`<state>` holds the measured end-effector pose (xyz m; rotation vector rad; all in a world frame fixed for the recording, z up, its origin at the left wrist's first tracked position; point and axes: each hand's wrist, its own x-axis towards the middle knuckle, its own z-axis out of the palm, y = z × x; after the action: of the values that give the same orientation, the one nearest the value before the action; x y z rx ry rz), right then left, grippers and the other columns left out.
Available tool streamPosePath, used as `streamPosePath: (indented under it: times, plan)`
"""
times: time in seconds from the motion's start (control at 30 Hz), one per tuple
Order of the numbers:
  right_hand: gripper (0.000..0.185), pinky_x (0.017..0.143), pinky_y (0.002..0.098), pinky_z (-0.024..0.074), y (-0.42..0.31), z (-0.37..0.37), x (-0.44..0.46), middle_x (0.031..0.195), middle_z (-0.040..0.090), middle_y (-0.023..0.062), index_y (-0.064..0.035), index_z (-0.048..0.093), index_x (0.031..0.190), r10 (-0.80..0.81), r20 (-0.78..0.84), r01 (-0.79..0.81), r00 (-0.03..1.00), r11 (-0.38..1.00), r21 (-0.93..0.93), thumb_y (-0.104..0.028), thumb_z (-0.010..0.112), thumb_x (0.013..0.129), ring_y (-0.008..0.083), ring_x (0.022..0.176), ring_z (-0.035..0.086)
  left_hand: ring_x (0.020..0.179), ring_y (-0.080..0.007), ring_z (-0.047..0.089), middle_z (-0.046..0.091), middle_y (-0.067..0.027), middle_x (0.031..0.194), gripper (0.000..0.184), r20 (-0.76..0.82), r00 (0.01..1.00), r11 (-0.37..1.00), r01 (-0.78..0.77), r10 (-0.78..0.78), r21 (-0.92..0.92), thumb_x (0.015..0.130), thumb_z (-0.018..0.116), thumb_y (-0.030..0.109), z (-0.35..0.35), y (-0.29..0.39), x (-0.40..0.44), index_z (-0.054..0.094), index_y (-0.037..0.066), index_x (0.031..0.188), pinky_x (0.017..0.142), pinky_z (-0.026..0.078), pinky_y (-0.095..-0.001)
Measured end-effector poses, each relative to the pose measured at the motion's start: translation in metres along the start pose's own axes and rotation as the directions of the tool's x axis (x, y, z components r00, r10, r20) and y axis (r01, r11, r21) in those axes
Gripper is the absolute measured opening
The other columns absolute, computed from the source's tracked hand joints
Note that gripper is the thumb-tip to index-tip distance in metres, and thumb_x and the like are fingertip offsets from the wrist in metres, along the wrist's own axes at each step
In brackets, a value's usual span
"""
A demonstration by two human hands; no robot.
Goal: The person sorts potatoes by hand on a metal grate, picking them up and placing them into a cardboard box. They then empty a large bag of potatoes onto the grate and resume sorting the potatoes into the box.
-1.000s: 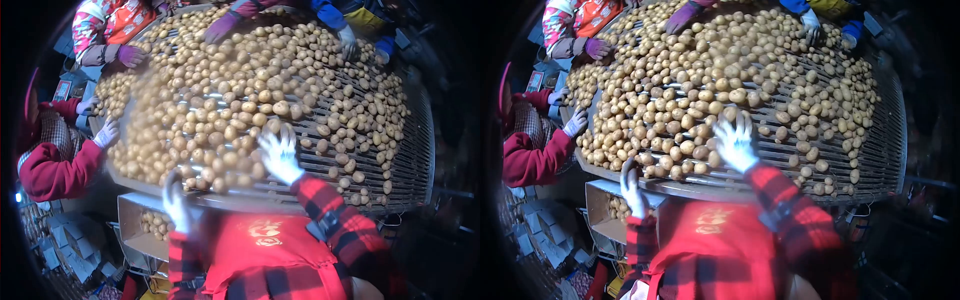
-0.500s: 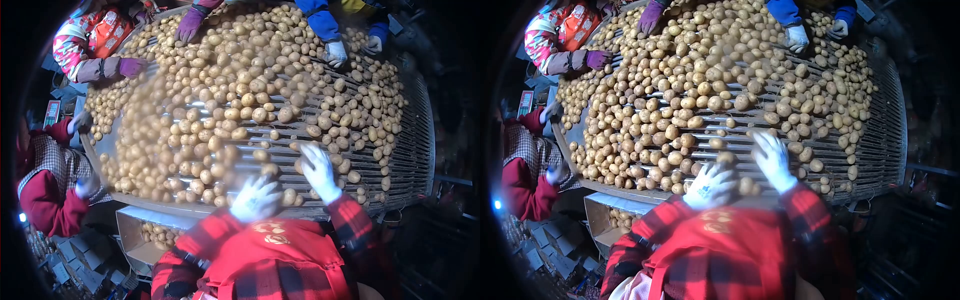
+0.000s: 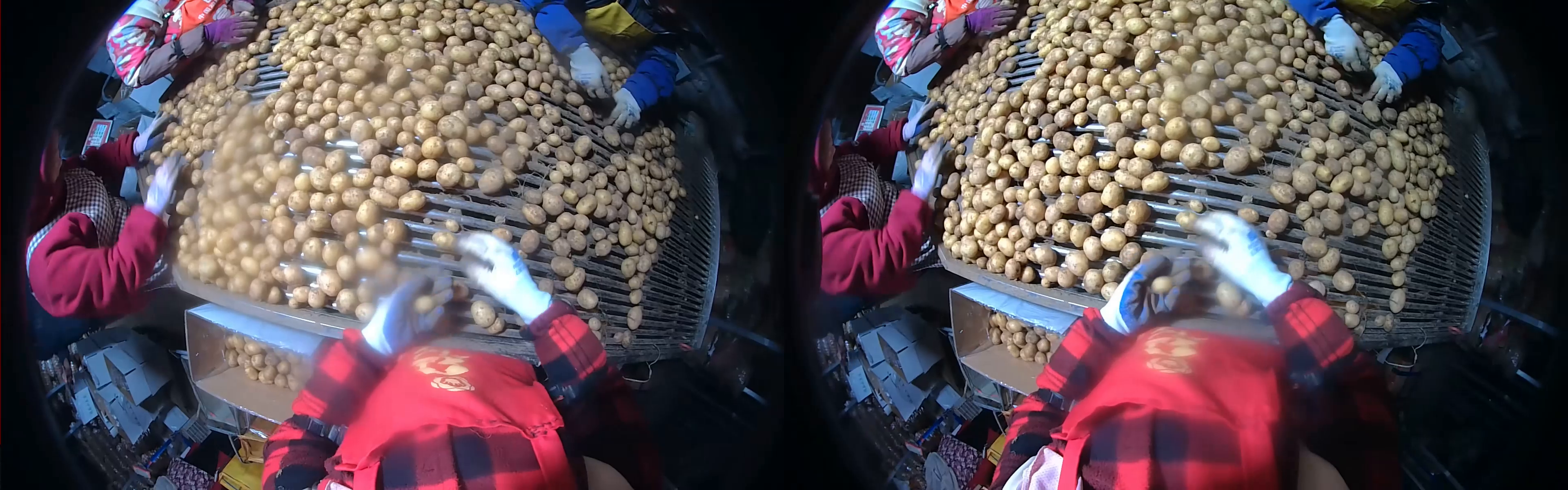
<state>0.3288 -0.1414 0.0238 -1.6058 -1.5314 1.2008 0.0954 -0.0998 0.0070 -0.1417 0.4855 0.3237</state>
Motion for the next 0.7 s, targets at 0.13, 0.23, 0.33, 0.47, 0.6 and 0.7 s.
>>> streamPosePath:
  times: [0.13, 0.23, 0.33, 0.47, 0.6, 0.7]
  plan:
    - [0.027, 0.076, 0.0412, 0.0498, 0.026, 0.01, 0.048, 0.107, 0.063, 0.0042, -0.0218, 0.069, 0.108, -0.237, -0.036, 0.098, 0.971, 0.531, -0.842, -0.012, 0.057, 0.085, 0.0253, 0.091, 0.061, 0.109, -0.0143, 0.06, 0.059, -0.0064, 0.129, 0.041, 0.04, 0.993, 0.994, 0.108, -0.11, 0.033, 0.102, 0.055, 0.018, -0.016, -0.011, 0.004, 0.047, 0.01, 0.141, 0.087, 0.055, -0.0257]
    - [0.029, 0.078, 0.0421, 0.0509, 0.041, 0.016, 0.077, 0.099, 0.064, 0.0046, -0.0221, 0.07, 0.107, -0.157, -0.039, 0.061, 0.987, 0.588, -0.806, -0.011, 0.054, 0.086, 0.0267, 0.091, 0.063, 0.11, -0.0127, 0.059, 0.055, -0.0052, 0.136, 0.047, -0.05, 0.998, 0.973, 0.037, -0.027, 0.227, 0.101, 0.056, 0.014, 0.016, 0.002, -0.012, 0.043, 0.012, 0.146, 0.087, 0.053, -0.0232]
    - [0.031, 0.091, 0.0418, 0.0514, 0.031, 0.002, 0.063, 0.103, 0.068, 0.0121, -0.0111, 0.072, 0.108, -0.191, -0.278, 0.035, 0.941, 0.875, -0.483, -0.005, 0.06, 0.08, 0.0331, 0.101, 0.064, 0.111, -0.0136, 0.059, 0.047, -0.0047, 0.146, 0.053, 0.026, 0.987, 0.815, -0.143, 0.156, 0.562, 0.099, 0.055, 0.011, 0.002, 0.009, -0.014, 0.039, 0.013, 0.149, 0.083, 0.051, -0.0209]
    - [0.043, 0.098, 0.0401, 0.0493, -0.06, 0.002, 0.042, 0.111, 0.068, 0.0134, -0.0093, 0.069, 0.12, -0.14, 0.319, 0.243, 0.937, 0.92, -0.308, 0.001, 0.056, 0.079, 0.0323, 0.108, 0.063, 0.109, -0.0126, 0.057, 0.051, -0.0057, 0.137, 0.052, -0.002, 0.998, 0.995, -0.059, 0.06, 0.081, 0.098, 0.049, 0.008, 0.012, 0.019, -0.016, 0.038, 0.011, 0.149, 0.079, 0.051, -0.0198]
    - [0.039, 0.098, 0.0431, 0.0469, -0.054, 0.003, 0.118, 0.125, 0.065, 0.0147, -0.0083, 0.066, 0.123, -0.266, -0.02, 0.225, 0.964, 0.85, -0.476, -0.012, 0.06, 0.085, 0.0325, 0.115, 0.059, 0.119, -0.0154, 0.056, 0.053, -0.0078, 0.134, 0.046, 0.361, 0.863, 0.299, -0.47, 0.354, 0.83, 0.1, 0.05, 0.003, -0.013, 0.026, -0.022, 0.042, 0.004, 0.145, 0.094, 0.049, -0.0222]
    - [0.041, 0.104, 0.0524, 0.0397, -0.019, 0.033, 0.173, 0.143, 0.052, 0.0117, -0.0147, 0.062, 0.129, -0.415, 0.026, 0.296, 0.909, 0.603, -0.74, -0.027, 0.061, 0.089, 0.0386, 0.124, 0.05, 0.117, -0.0212, 0.058, 0.053, -0.01, 0.135, 0.05, 0.236, 0.907, 0.516, -0.395, 0.348, 0.76, 0.097, 0.053, 0.004, -0.017, 0.023, -0.025, 0.042, 0.004, 0.145, 0.096, 0.049, -0.0272]
